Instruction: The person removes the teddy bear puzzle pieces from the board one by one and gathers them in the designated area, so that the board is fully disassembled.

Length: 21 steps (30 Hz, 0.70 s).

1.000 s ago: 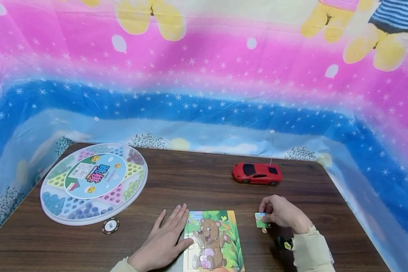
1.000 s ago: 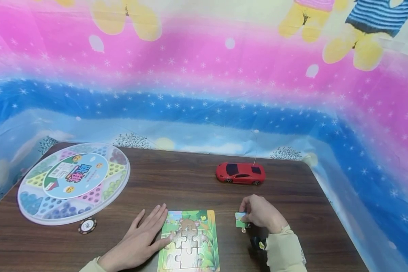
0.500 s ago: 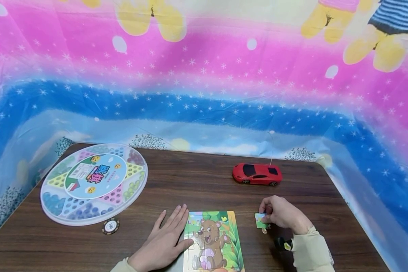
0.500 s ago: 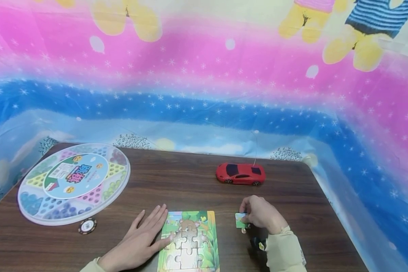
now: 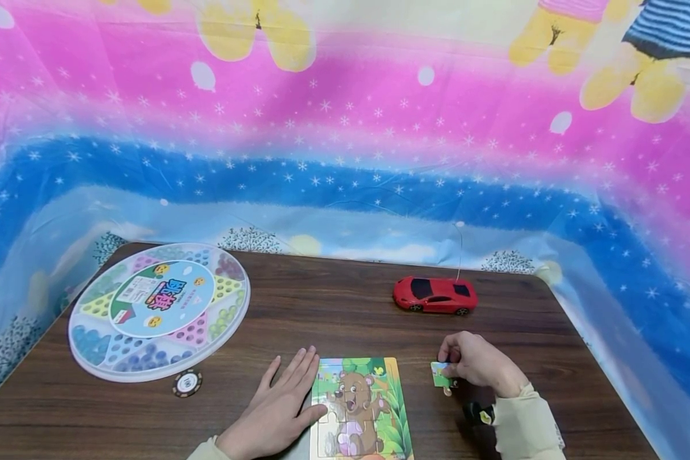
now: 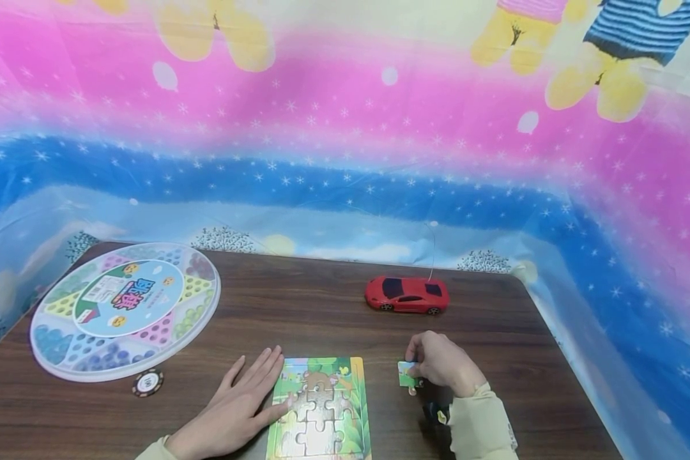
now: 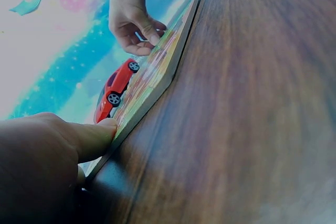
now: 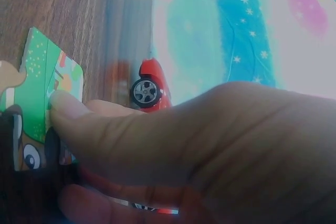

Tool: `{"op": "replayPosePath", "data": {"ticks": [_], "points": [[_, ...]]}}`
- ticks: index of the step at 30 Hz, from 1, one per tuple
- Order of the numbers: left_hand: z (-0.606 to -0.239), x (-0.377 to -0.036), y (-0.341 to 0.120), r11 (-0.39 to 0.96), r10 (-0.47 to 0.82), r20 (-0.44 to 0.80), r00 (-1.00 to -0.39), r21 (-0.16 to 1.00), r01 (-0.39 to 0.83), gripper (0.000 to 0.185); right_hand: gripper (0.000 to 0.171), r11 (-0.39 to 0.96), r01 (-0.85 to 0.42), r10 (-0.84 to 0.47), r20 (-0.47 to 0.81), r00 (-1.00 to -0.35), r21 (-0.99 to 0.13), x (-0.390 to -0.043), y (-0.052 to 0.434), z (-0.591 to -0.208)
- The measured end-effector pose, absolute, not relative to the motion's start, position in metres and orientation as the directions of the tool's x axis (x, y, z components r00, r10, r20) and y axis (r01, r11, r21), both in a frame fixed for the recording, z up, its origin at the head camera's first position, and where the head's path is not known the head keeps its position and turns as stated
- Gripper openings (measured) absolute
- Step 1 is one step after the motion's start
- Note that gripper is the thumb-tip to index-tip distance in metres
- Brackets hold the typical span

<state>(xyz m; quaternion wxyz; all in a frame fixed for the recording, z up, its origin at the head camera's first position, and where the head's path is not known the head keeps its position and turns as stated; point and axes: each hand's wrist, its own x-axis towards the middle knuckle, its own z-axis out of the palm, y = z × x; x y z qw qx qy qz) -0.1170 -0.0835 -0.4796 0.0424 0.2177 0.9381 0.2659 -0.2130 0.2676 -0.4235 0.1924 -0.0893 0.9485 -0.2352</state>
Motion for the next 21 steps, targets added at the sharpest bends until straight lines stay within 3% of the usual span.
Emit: {"op": "replayPosePath", "data": {"ticks": [9,14,21], "points": [[-0.4799,-0.1179,-0.0837,0.764,0.434,0.036,-0.900,0.515,0.389,0.080,0.019,0.891,-0.071,-0.238,-0.327,-0.915,-0.449,-0.2138,0.2680,-0.4238],[-0.4795,-0.1177,-0.0842,0.759,0.439,0.028,-0.898,0.523,0.388,0.080,0.028,0.913,-0.055,-0.207,-0.344,-0.916,-0.404,-0.2155,0.2677,-0.4217],[-0.4785,-0.1175,-0.0841,0.759,0.439,0.032,-0.898,0.523,0.389,0.080,0.028,0.879,-0.034,-0.194,-0.290,-0.937,-0.476,-0.2138,0.2610,-0.4166]]}}
